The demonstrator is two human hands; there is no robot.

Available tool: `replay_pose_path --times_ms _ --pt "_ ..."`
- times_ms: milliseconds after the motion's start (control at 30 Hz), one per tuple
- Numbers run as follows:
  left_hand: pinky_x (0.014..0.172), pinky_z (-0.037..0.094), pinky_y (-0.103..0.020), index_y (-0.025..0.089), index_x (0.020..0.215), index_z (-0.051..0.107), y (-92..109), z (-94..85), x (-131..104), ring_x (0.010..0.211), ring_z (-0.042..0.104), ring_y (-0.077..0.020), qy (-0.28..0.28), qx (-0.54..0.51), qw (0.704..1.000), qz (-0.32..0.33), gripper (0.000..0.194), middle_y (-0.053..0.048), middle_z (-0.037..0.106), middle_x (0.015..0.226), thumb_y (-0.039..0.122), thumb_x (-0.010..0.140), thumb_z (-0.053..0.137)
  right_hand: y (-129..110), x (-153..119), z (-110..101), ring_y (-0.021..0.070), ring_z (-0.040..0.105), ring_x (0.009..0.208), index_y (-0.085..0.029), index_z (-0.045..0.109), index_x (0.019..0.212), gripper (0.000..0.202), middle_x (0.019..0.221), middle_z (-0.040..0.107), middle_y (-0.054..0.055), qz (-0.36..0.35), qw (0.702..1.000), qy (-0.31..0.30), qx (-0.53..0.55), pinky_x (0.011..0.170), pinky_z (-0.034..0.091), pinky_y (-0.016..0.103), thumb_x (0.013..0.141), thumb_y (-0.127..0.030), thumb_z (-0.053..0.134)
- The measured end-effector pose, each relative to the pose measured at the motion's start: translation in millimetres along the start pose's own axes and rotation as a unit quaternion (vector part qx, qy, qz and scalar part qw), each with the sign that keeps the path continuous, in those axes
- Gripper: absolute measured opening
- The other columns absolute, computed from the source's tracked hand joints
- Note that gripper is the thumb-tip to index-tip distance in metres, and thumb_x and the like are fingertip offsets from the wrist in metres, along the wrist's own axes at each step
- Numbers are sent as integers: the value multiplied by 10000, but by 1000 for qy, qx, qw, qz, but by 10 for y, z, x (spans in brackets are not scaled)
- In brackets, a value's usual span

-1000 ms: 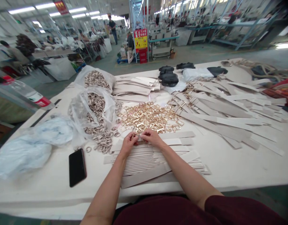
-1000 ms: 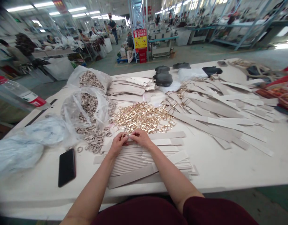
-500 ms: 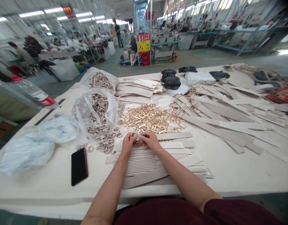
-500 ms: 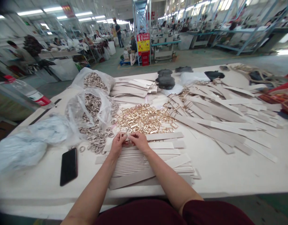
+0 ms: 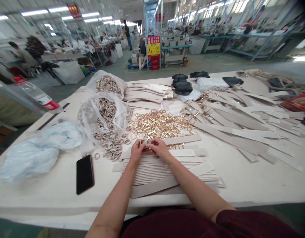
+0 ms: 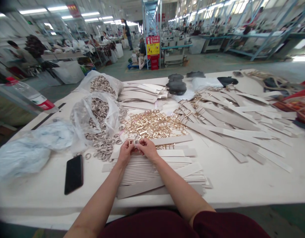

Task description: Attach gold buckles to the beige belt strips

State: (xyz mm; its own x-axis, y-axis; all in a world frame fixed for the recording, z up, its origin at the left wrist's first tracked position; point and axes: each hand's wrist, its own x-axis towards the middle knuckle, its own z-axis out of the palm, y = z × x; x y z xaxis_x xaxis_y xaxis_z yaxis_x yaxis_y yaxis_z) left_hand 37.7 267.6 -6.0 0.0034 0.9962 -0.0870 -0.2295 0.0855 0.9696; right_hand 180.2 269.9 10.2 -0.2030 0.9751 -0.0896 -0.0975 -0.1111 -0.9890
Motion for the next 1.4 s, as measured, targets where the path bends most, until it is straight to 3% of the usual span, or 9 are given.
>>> replay_pose_path --times_ms 267,367,467,567,800,933,1133,1300,1400 --pt "520 483 -212 183 948 555 92 45 -57 550 553 -93 -21 -6 999 -29 401 36 579 693 467 693 677 -73 88 -155 103 466 430 -188 531 790 378 538 526 -56 -32 986 -49 -159 415 351 218 655 -505 688" --pt "468 459 -201 185 868 530 87 52 -32 474 492 -74 -2 -10 999 -33 378 68 528 601 429 647 717 -157 100 -227 165 576 750 -189 621 984 500 854 631 38 -169 931 -40 -322 652 447 273 599 -479 753" --pt "459 453 -197 182 863 522 128 71 13 477 493 -73 12 -31 999 -31 373 60 552 611 428 650 705 -273 153 -288 211 540 972 -209 645 1062 556 1046 623 79 -260 860 -74 -433 834 404 311 584 -458 780" --pt "463 451 -190 174 860 519 261 122 40 493 504 -74 2 -42 999 -13 374 48 567 625 403 638 716 -436 190 -328 166 561 857 -215 657 1033 451 941 656 41 -233 862 -109 -438 749 393 251 660 -459 730" --pt "487 495 -211 173 845 520 590 271 -112 507 505 -76 -20 7 1000 18 326 41 558 631 363 665 714 -912 -110 -551 133 542 677 -216 658 954 370 772 651 -2 -189 855 -81 -477 615 345 228 632 -380 737" --pt "475 502 -198 181 927 566 676 377 -442 538 498 -83 -42 68 996 37 308 46 513 613 335 697 702 -1011 -544 -687 143 571 714 -210 651 1005 404 823 664 5 -158 880 -95 -438 652 390 239 623 -304 742" --pt "509 538 -196 164 876 629 831 546 -1057 579 490 -73 -95 130 987 19 223 40 473 643 333 738 675 -1316 -1126 -759 131 562 681 -168 603 1174 631 737 620 2 -82 898 -177 -394 625 407 228 612 -401 771" --pt "500 525 -175 174 878 627 1098 651 -1229 548 497 -60 -65 141 984 91 188 43 509 650 302 748 671 -1736 -1161 -805 82 511 490 -140 655 926 466 629 577 -16 14 891 -245 -383 467 362 196 629 -488 741" --pt "478 525 -177 175 863 629 1140 653 -1272 534 477 -59 -49 134 986 89 185 49 478 630 304 739 676 -1750 -1160 -836 68 454 417 -134 595 741 418 523 505 -38 95 890 -288 -341 396 314 189 662 -531 701"
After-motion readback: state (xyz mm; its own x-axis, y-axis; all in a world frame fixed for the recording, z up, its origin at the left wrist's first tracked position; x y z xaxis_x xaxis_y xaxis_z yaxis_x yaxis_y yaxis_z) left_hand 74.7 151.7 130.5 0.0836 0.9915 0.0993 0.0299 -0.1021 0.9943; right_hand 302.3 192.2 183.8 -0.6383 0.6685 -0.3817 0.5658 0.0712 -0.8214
